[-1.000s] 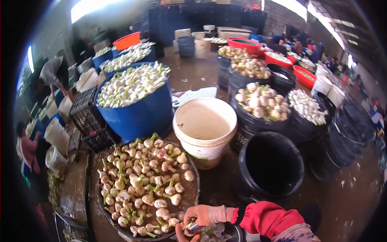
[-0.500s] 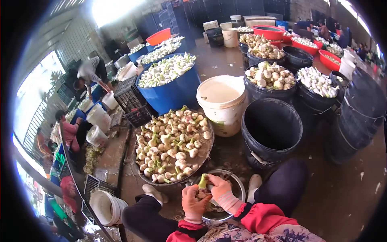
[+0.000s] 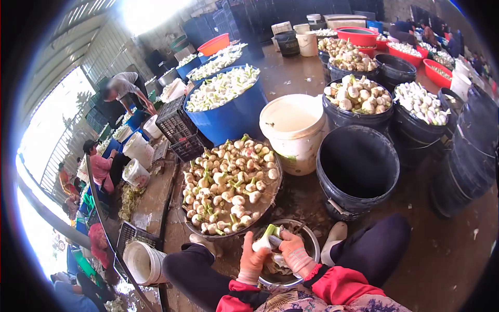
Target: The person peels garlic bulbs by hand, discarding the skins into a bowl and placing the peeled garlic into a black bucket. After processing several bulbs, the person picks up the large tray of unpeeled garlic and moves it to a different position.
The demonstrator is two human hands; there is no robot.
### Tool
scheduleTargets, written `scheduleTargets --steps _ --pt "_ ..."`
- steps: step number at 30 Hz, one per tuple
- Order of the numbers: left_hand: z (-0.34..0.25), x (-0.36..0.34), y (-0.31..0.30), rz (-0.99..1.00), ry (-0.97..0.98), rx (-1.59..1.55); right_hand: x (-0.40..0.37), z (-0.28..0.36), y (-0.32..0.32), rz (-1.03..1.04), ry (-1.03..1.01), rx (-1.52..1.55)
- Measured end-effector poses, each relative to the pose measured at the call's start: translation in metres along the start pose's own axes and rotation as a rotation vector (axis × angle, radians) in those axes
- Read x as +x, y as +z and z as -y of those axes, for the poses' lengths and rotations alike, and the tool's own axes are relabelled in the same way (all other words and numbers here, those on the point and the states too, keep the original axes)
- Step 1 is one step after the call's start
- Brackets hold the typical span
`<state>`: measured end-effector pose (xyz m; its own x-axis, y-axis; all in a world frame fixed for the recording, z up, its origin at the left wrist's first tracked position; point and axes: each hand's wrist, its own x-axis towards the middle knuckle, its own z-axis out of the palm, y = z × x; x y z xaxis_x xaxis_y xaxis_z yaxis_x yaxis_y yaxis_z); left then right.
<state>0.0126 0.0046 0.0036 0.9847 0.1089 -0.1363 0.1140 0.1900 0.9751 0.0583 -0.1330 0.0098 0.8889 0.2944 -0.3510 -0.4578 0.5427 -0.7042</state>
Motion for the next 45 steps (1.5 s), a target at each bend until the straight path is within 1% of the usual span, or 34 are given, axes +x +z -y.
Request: scheduleTargets --steps 1,2,3,5,6,7,8,9,10,11,12,13,15,16,17,19,20,21,23,24,26,27,28,29,31,32,33,35,36,37,39,41,43,45 --pt "0.000 0.003 0.005 -0.045 0.286 0.397 0.003 -0.004 -0.003 -0.002 0.010 0.002" --pt "-0.002 0.000 0.006 -0.073 0.237 0.389 0.007 -0.009 -0.007 -0.012 -0.090 -0.132" --pt "-0.004 0.002 0.009 -0.125 0.219 0.261 0.010 -0.013 -0.010 -0.019 -0.190 -0.267" --pt "-0.022 0.004 0.014 -0.124 0.008 -0.205 0.008 -0.002 -0.009 -0.014 -0.136 -0.291" --pt "-0.004 0.012 0.002 -0.186 -0.061 -0.411 0.008 0.000 -0.009 0.030 -0.090 -0.215" --pt "0.002 0.021 -0.007 -0.263 -0.243 -0.417 0.007 0.001 -0.008 0.072 -0.046 -0.138" --pt "0.011 0.025 -0.011 -0.315 -0.264 -0.446 0.004 0.001 -0.004 0.097 -0.110 -0.183" --pt "0.020 0.027 -0.015 -0.361 -0.283 -0.475 0.009 -0.005 -0.007 0.098 -0.101 -0.185" --pt "0.018 0.025 -0.012 -0.363 -0.287 -0.473 0.015 -0.016 -0.013 0.033 -0.127 -0.280" --pt "0.012 0.016 -0.005 -0.314 -0.193 -0.392 0.016 -0.017 -0.013 -0.037 -0.148 -0.371" --pt "0.009 0.007 0.001 -0.263 -0.103 -0.309 0.018 -0.017 -0.018 -0.018 -0.130 -0.364" --pt "0.007 0.008 0.012 -0.190 0.005 -0.367 0.013 -0.014 -0.014 -0.026 -0.117 -0.357" --pt "0.020 0.013 0.007 -0.178 0.151 -0.195 0.005 -0.009 -0.001 0.132 -0.325 -0.685" --pt "0.019 0.017 0.006 -0.300 0.111 -0.143 0.001 -0.011 0.000 0.101 -0.459 -0.787" --pt "0.015 0.019 0.010 -0.382 0.128 -0.240 0.006 -0.013 -0.003 0.101 -0.457 -0.789" --pt "0.013 0.021 -0.001 -0.430 0.034 -0.411 0.013 -0.015 -0.012 0.175 -0.265 -0.684" --pt "0.013 0.020 -0.003 -0.460 0.000 -0.487 0.014 -0.005 -0.013 0.124 -0.111 -0.692" --pt "0.013 0.018 -0.004 -0.467 -0.002 -0.488 0.018 -0.010 -0.019 0.094 -0.175 -0.690" --pt "0.006 0.014 0.000 -0.354 -0.076 -0.502 0.020 -0.013 -0.027 0.087 -0.128 -0.442" --pt "0.003 0.012 0.005 -0.363 -0.053 -0.475 0.020 -0.014 -0.031 0.087 -0.123 -0.447" --pt "-0.003 0.005 0.001 -0.366 -0.104 -0.499 0.019 -0.004 -0.031 -0.021 -0.237 -0.736" --pt "-0.005 0.003 -0.002 -0.364 -0.149 -0.517 0.030 -0.019 -0.043 -0.080 -0.310 -0.595" --pt "0.004 0.000 -0.006 -0.455 0.072 -0.225 0.031 -0.008 -0.046 -0.082 -0.225 -0.336" --pt "0.001 0.000 -0.022 -0.409 -0.128 -0.670 0.033 0.004 -0.049 -0.081 -0.135 -0.076" --pt "0.002 0.000 -0.031 -0.427 -0.085 -0.880 0.043 0.004 -0.062 -0.098 -0.105 0.050" --pt "0.006 0.000 -0.043 -0.404 -0.099 -0.965 0.041 0.009 -0.062 -0.096 -0.094 -0.065" --pt "0.009 -0.001 -0.054 -0.406 -0.089 -0.964 0.037 0.016 -0.068 -0.016 -0.007 -0.379" --pt "0.006 -0.003 -0.061 -0.303 -0.161 -1.052 0.033 0.012 -0.066 0.266 -0.194 -1.188" --pt "0.007 -0.003 -0.061 -0.319 -0.177 -0.924 0.034 -0.003 -0.063 0.312 0.007 -1.322" --pt "0.003 -0.003 -0.056 -0.317 -0.177 -0.925 0.026 0.001 -0.045 0.348 -0.129 -1.307" --pt "0.001 -0.002 -0.043 -0.392 -0.204 -0.522 0.030 -0.030 -0.042 0.423 -0.235 -0.938" --pt "0.009 -0.002 -0.037 -0.282 -0.156 -0.351 0.026 -0.039 -0.021 0.409 0.104 -0.274" --pt "0.010 -0.002 -0.031 -0.261 -0.129 -0.134 0.021 -0.026 -0.003 0.259 0.033 -0.577" --pt "0.009 0.001 -0.037 -0.214 -0.127 -0.161 0.024 -0.021 -0.006 0.209 -0.029 -0.586"
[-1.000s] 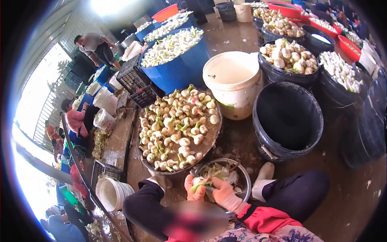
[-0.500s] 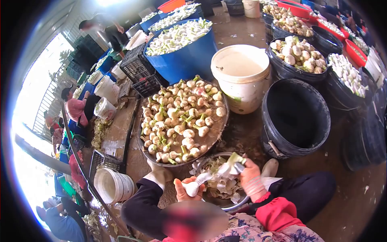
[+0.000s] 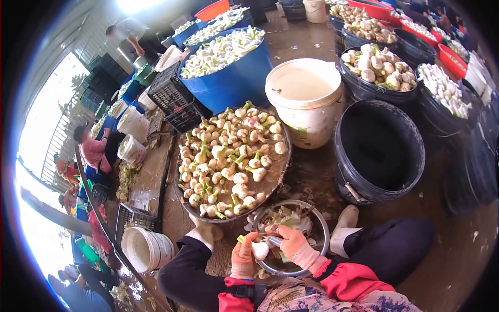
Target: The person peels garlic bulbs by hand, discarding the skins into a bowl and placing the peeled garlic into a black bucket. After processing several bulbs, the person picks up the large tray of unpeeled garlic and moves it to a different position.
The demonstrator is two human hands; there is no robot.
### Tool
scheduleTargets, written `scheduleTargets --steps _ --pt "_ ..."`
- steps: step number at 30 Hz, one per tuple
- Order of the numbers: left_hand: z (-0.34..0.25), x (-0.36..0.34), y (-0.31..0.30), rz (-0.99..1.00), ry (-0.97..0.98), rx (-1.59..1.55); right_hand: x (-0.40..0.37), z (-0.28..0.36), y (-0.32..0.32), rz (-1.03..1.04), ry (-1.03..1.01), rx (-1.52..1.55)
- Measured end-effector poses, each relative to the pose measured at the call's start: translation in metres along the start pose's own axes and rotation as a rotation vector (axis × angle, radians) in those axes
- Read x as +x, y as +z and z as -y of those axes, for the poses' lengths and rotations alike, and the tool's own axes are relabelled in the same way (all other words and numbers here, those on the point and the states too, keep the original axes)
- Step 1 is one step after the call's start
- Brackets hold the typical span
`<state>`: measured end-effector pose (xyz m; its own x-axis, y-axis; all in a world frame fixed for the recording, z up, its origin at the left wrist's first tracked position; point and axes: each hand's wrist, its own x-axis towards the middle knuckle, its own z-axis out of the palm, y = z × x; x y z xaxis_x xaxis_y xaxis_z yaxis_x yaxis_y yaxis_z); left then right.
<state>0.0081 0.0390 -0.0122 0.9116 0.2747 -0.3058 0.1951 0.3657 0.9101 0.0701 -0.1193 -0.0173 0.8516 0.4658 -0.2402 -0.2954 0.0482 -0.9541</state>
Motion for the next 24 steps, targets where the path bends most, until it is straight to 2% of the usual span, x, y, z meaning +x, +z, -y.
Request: scheduleTargets --steps 1,3,4,6,8,10,12,14,16,18,20,21,23,24 --pt "-0.002 0.000 -0.001 -0.014 -0.056 -0.068 0.002 0.005 -0.004 -0.003 0.002 0.002" --pt "0.007 0.006 -0.024 -0.003 -0.179 -0.184 0.004 0.022 -0.013 -0.132 -0.017 0.442" --pt "0.006 0.007 -0.021 -0.006 -0.181 -0.181 0.004 0.030 -0.021 -0.190 -0.071 0.485" --pt "0.005 0.006 -0.011 -0.111 -0.169 -0.521 0.005 0.036 -0.039 -0.260 -0.073 0.674" --pt "0.007 0.013 -0.021 -0.078 -0.200 -0.583 0.006 0.026 -0.051 -0.275 -0.065 0.711" --pt "0.012 0.025 -0.026 -0.367 -0.280 -0.668 0.006 0.013 -0.056 -0.165 0.151 0.297" --pt "0.021 0.047 -0.033 -0.396 -0.318 -0.707 0.010 -0.041 -0.050 0.031 -0.170 -0.406" --pt "0.011 0.075 -0.008 -0.354 -0.334 -0.581 0.001 -0.039 -0.034 0.159 0.034 -0.720" --pt "-0.012 0.094 0.043 -0.173 -0.316 -0.556 -0.001 -0.039 -0.026 0.332 0.143 -0.648" --pt "-0.044 0.099 0.104 0.146 -0.242 -0.398 0.002 -0.040 -0.020 0.363 0.123 -0.599" --pt "-0.071 0.097 0.144 0.499 -0.206 -0.548 0.005 -0.026 -0.019 0.387 0.173 -0.597" --pt "-0.071 0.107 0.149 0.488 -0.171 -0.512 0.008 -0.041 -0.018 0.391 0.171 -0.599" --pt "-0.057 0.142 0.134 0.196 -0.071 -0.229 0.017 -0.079 -0.018 0.270 -0.153 -0.565" --pt "-0.045 0.164 0.118 0.014 -0.030 -0.052 0.015 -0.031 -0.025 0.307 0.161 -0.609"
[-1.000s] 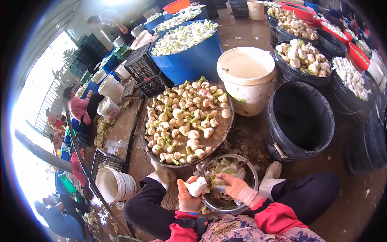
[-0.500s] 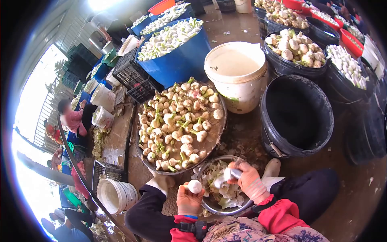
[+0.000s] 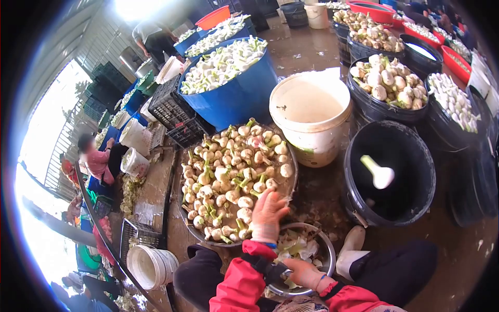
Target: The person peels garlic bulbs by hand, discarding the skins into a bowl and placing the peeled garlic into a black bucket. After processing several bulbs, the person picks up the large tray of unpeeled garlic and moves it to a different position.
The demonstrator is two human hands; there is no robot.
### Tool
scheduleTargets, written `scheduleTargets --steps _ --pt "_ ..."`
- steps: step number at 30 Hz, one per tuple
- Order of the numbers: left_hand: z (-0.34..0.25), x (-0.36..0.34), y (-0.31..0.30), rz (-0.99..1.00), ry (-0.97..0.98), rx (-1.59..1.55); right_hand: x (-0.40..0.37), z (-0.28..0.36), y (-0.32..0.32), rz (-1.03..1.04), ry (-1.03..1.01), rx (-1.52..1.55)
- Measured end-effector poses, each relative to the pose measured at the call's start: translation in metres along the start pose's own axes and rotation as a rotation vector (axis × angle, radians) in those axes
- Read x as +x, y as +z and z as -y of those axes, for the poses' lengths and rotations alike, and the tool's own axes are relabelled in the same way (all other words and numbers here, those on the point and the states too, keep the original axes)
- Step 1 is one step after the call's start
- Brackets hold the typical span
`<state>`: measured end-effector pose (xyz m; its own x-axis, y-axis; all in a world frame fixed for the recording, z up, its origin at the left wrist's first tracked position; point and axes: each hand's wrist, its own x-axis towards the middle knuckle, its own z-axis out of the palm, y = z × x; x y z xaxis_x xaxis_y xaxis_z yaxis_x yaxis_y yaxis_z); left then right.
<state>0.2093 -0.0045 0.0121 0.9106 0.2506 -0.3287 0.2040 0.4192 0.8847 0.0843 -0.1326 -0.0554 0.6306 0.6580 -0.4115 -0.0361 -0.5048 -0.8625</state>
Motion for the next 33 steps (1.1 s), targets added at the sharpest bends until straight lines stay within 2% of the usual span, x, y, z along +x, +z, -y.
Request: scheduleTargets --steps 2,4,5,7,8,9,10,12,13,14,15,18,20,21,22,24,25,26,28,29,31,33 --pt "0.021 0.049 -0.040 -0.238 0.044 0.694 0.009 -0.020 0.010 -0.103 -0.044 0.138" --pt "0.040 0.080 -0.075 -0.199 0.264 1.315 0.011 -0.023 0.007 -0.096 0.015 0.152" --pt "0.045 0.086 -0.078 -0.173 0.239 1.386 0.014 -0.027 0.007 -0.093 0.027 0.184" --pt "0.049 0.099 -0.078 -0.132 0.096 1.414 0.021 -0.043 0.013 -0.137 0.004 0.153" --pt "0.053 0.105 -0.078 -0.136 0.036 1.404 0.020 -0.023 -0.008 -0.144 0.014 0.152" --pt "0.057 0.110 -0.080 -0.181 0.019 1.358 0.016 -0.002 -0.029 -0.034 0.206 0.250" --pt "0.055 0.112 -0.082 -0.146 0.026 1.334 0.011 0.013 -0.043 0.082 0.397 0.347" --pt "0.080 0.125 -0.118 -0.048 0.177 1.133 0.016 -0.001 -0.036 0.027 0.374 0.411" --pt "0.069 0.116 -0.109 -0.043 0.183 1.138 0.021 -0.014 -0.027 -0.190 0.233 0.426" --pt "0.049 0.089 -0.094 -0.021 0.024 0.729 0.022 -0.023 -0.019 -0.405 0.097 0.439" --pt "0.030 0.061 -0.080 -0.005 -0.138 0.320 0.024 -0.023 -0.019 -0.552 0.085 0.512" --pt "0.011 -0.012 -0.067 0.162 -0.222 -0.136 0.008 0.007 -0.047 -0.748 0.032 0.840" --pt "0.023 -0.051 -0.073 0.237 -0.193 -0.023 0.004 0.007 -0.054 -0.750 -0.056 0.863" --pt "0.028 -0.070 -0.069 0.215 -0.070 0.200 0.003 0.003 -0.051 -0.695 -0.100 0.827" --pt "0.030 -0.090 -0.065 0.223 -0.033 0.298 0.003 -0.001 -0.046 -0.638 -0.145 0.791" --pt "0.031 -0.119 -0.059 0.216 0.008 0.439 0.000 0.003 -0.035 -0.474 -0.149 0.940" --pt "0.031 -0.129 -0.055 0.194 0.065 0.636 -0.005 0.010 -0.036 -0.393 -0.075 0.749" --pt "0.035 -0.130 -0.058 0.193 0.213 0.995 -0.011 0.017 -0.034 -0.389 -0.078 0.746" --pt "0.033 -0.147 -0.046 0.125 0.406 1.359 -0.016 0.030 -0.030 -0.420 -0.041 0.587" --pt "0.037 -0.150 -0.046 0.120 0.414 1.360 -0.012 0.026 -0.020 -0.473 -0.059 0.560" --pt "0.045 -0.153 -0.045 0.057 0.605 1.521 -0.008 0.023 -0.006 -0.540 -0.046 0.437" --pt "0.042 -0.156 -0.041 0.098 0.609 1.564 -0.007 0.018 -0.001 -0.604 -0.028 0.312"
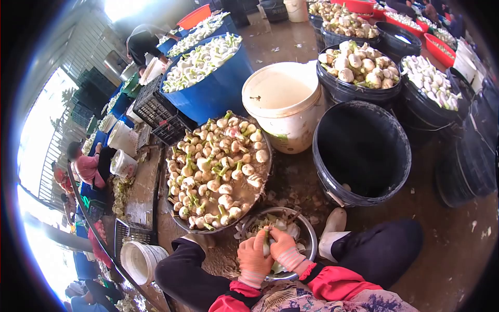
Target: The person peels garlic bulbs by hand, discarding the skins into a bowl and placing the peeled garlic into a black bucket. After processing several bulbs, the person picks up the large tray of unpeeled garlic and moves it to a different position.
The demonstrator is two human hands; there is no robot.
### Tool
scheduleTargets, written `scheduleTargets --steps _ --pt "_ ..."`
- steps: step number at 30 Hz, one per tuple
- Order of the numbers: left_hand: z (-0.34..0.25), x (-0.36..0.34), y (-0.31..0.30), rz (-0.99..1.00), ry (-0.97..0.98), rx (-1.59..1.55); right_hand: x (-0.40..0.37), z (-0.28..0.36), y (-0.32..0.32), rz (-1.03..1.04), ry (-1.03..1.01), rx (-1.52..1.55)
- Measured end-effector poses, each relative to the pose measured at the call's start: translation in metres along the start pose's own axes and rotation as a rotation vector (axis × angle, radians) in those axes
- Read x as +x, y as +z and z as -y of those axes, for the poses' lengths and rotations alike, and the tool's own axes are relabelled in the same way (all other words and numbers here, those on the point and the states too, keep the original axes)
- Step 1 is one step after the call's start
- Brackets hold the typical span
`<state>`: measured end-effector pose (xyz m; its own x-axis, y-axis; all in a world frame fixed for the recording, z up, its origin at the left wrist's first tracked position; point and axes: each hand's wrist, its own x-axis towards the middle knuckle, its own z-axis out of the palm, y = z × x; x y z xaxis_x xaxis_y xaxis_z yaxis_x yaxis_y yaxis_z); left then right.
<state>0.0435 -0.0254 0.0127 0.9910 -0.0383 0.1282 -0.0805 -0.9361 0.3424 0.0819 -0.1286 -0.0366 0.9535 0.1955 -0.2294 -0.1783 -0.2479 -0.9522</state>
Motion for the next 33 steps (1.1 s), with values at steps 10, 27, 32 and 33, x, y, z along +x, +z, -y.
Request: scheduleTargets --steps 10,27,32,33 --pt "0.041 -0.009 -0.019 -0.054 -0.666 -2.200 0.004 0.006 -0.022 0.308 0.159 0.588" --pt "0.047 -0.021 0.013 0.100 -0.527 -1.318 0.007 0.000 -0.013 0.311 0.289 0.658" --pt "0.052 -0.024 0.021 0.167 -0.375 -0.891 0.001 0.006 -0.013 0.203 0.080 0.302" --pt "0.049 -0.023 0.020 0.166 -0.373 -0.893 0.002 0.002 -0.012 0.201 0.079 0.300"
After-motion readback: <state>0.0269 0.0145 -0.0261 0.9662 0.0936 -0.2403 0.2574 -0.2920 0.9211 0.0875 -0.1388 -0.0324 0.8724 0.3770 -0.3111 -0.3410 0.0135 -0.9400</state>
